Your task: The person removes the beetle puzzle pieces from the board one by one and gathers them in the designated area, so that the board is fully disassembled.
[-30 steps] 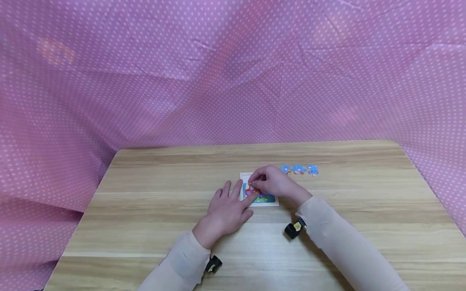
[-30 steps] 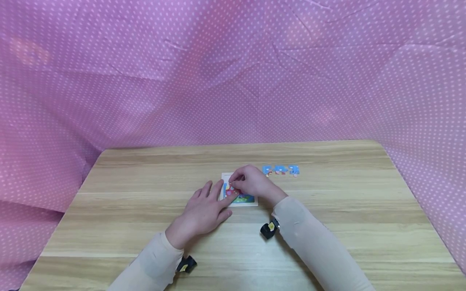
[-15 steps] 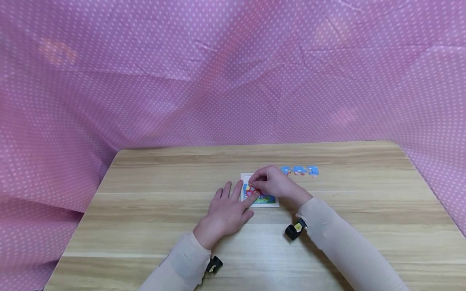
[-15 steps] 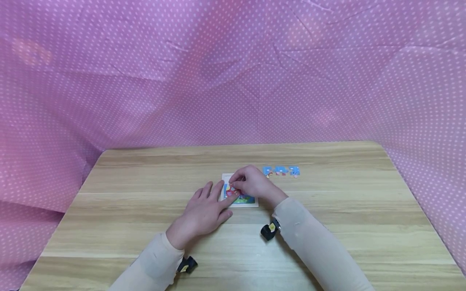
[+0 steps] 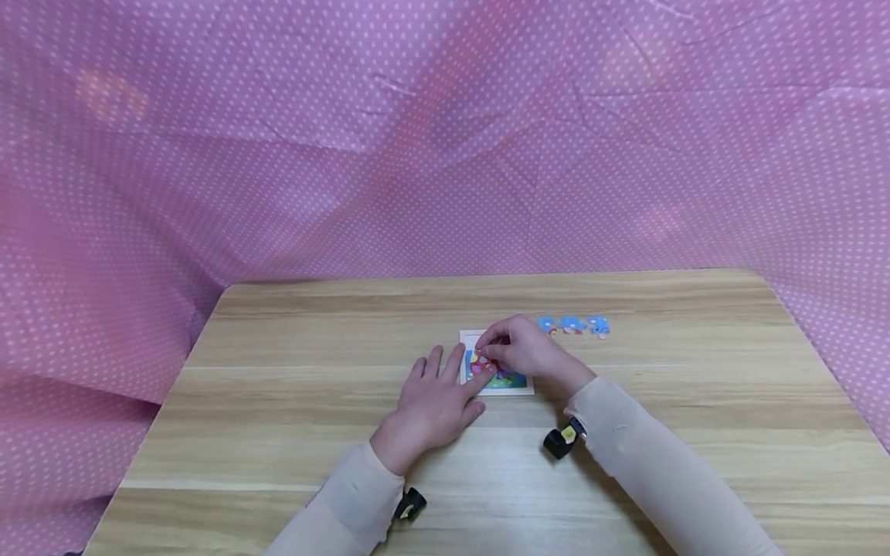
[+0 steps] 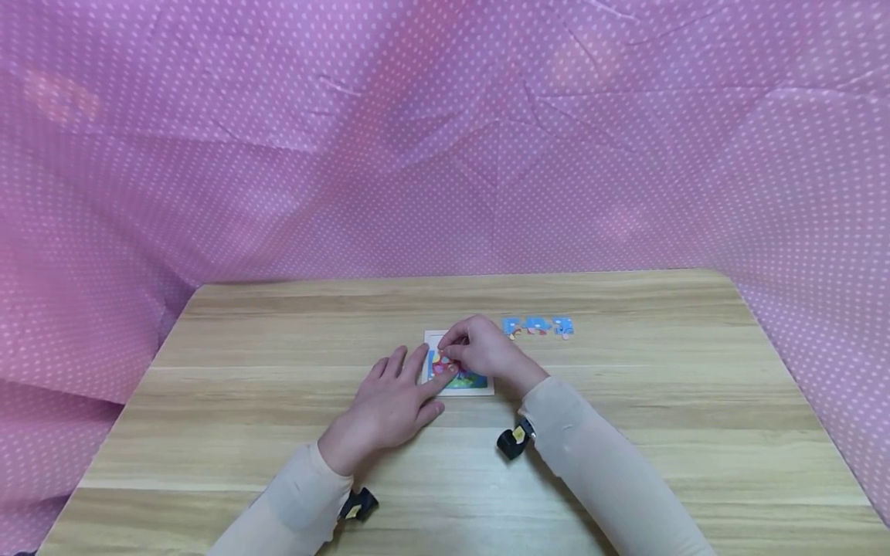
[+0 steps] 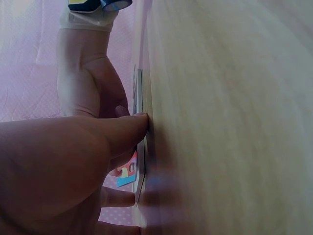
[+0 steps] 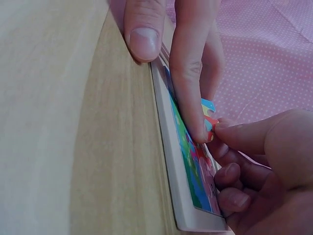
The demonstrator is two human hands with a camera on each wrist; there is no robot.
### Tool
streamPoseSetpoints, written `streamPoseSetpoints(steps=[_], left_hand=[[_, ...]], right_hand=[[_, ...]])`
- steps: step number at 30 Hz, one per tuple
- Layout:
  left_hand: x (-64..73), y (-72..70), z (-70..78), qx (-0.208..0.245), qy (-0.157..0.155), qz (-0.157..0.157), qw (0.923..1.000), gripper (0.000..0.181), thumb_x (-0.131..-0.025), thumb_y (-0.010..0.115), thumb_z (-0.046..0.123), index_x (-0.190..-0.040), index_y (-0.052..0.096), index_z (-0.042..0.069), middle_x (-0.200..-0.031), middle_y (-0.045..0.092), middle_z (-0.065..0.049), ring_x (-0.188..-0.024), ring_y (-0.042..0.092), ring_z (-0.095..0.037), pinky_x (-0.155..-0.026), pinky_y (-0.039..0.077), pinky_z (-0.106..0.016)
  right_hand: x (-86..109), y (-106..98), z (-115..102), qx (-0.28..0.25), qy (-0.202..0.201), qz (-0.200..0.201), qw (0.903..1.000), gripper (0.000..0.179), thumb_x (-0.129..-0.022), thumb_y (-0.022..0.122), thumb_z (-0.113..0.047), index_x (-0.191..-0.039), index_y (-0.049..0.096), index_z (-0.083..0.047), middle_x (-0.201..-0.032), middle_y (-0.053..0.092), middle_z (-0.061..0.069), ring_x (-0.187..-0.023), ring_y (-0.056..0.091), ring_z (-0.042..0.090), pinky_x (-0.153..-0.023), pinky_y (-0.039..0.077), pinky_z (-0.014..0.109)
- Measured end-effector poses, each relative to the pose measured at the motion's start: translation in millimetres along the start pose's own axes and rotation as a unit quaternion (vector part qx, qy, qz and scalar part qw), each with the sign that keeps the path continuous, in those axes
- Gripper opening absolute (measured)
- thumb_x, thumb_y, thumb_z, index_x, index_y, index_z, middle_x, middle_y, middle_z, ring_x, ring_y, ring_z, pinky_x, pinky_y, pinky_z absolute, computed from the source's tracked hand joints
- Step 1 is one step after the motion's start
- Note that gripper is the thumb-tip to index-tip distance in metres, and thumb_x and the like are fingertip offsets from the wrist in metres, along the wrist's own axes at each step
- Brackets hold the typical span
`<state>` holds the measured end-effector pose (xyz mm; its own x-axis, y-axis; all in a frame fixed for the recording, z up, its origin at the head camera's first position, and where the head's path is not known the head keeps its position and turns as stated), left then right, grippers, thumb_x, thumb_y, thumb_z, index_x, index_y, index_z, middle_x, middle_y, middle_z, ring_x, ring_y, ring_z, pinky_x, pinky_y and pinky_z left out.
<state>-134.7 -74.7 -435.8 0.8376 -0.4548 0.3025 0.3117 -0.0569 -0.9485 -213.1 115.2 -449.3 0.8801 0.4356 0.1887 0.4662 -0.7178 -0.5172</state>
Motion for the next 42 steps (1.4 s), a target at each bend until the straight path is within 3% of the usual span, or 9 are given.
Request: streamPoseSetpoints(steps=[16, 24, 37, 42], left_hand=[[-2.8, -3.7, 1.9, 0.003, -0.003, -0.011, 0.9999, 0.054, -0.114, 0.043, 0.052, -0.168, 0.036, 0.045, -0.181, 0.021, -0.014, -0.164, 0.023, -0.049, -0.130, 0.025, -0.066], [-3.8, -4.5, 2.1, -0.004, -0.005, -0.013, 0.9999, 0.054, -0.114, 0.042, 0.053, -0.168, 0.034, 0.047, -0.181, 0.020, -0.014, -0.164, 0.022, -0.048, -0.130, 0.025, -0.065], [-3.6, -2.7, 2.3, 0.007, -0.007, -0.011, 0.9999, 0.055, -0.114, 0.043, 0.053, -0.168, 0.035, 0.047, -0.180, 0.022, -0.016, -0.164, 0.023, -0.049, -0.130, 0.025, -0.065], [-2.4, -1.7, 1.1, 0.008, -0.012, -0.007, 0.9999, 0.055, -0.113, 0.045, 0.053, -0.167, 0.035, 0.048, -0.180, 0.022, -0.016, -0.164, 0.023, -0.050, -0.130, 0.025, -0.065]], right_hand=[[-0.6, -1, -3, 0.011, 0.016, 0.012, 0.9997, 0.017, -0.106, 0.066, -0.006, -0.109, 0.083, -0.008, -0.099, 0.078, 0.006, -0.082, 0.065, 0.017, -0.074, 0.054, 0.029], [-0.3, -5, -1, -0.015, 0.019, 0.010, 0.9997, 0.019, -0.108, 0.064, -0.010, -0.115, 0.082, -0.009, -0.100, 0.076, 0.008, -0.083, 0.064, 0.018, -0.068, 0.054, 0.027], [8.3, -12, 8, -0.089, 0.017, -0.002, 0.9959, 0.021, -0.108, 0.063, -0.008, -0.123, 0.076, -0.001, -0.106, 0.075, 0.016, -0.088, 0.072, 0.020, -0.077, 0.066, 0.033], [14.3, -18, 7, -0.040, 0.003, 0.023, 0.9989, 0.019, -0.107, 0.066, -0.009, -0.120, 0.079, -0.005, -0.110, 0.077, 0.013, -0.092, 0.069, 0.020, -0.077, 0.063, 0.029]])
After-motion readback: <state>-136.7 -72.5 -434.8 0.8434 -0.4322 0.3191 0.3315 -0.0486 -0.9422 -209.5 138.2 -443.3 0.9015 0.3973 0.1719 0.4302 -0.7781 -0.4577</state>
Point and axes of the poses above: each hand's wrist, its own x-axis away from the middle knuckle, its own y-axis out of the palm, z = x × y, the point moved 1 cm from there along -x, towards the middle knuckle
